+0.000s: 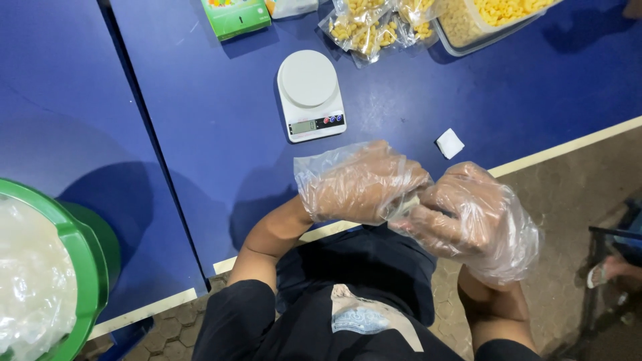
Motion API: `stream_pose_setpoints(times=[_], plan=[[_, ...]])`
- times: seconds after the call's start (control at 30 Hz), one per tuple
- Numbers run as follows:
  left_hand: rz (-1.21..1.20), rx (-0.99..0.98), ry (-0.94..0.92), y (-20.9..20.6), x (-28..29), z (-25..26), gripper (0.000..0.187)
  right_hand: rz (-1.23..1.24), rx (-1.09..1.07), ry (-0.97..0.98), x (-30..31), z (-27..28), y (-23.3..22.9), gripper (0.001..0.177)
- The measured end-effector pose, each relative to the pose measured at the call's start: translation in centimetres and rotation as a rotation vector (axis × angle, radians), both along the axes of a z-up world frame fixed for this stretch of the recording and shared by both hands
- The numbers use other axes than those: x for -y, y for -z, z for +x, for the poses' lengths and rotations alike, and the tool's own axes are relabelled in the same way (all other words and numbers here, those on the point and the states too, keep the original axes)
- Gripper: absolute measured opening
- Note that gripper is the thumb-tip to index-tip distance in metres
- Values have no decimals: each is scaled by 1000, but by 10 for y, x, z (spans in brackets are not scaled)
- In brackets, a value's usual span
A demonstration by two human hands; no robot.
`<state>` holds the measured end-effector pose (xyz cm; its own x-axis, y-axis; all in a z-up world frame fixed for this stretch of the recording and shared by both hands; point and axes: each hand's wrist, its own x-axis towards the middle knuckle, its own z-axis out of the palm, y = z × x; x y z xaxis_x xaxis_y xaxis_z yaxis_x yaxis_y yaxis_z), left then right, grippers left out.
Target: Weighing small yellow snacks on a digital scale and placing them into individual plastic bags.
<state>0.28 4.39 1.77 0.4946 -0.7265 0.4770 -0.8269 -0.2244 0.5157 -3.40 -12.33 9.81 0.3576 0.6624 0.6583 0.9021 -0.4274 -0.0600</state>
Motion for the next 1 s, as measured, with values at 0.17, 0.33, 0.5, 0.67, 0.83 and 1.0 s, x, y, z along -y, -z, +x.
stream_pose_setpoints(times=[0.17, 0.33, 0.5, 0.67, 0.83, 1.0], plan=[[7, -103, 66, 6, 1, 3, 17, 99, -12, -70, 5, 1, 6, 26], [-32, -58, 53, -4, -4, 3, 16, 125, 50, -43, 3, 5, 12, 27], [46, -86, 72, 4, 1, 10, 9, 207, 152, -63, 3, 7, 17, 29], [69, -135, 128, 22, 1, 12, 20, 57, -46, 48, 24, -5, 30, 20], [24, -123, 105, 12, -1, 9, 19, 33, -107, 59, 16, -4, 17, 12], [29, -107, 91, -5, -1, 10, 15, -21, -132, 54, 27, 1, 27, 29]])
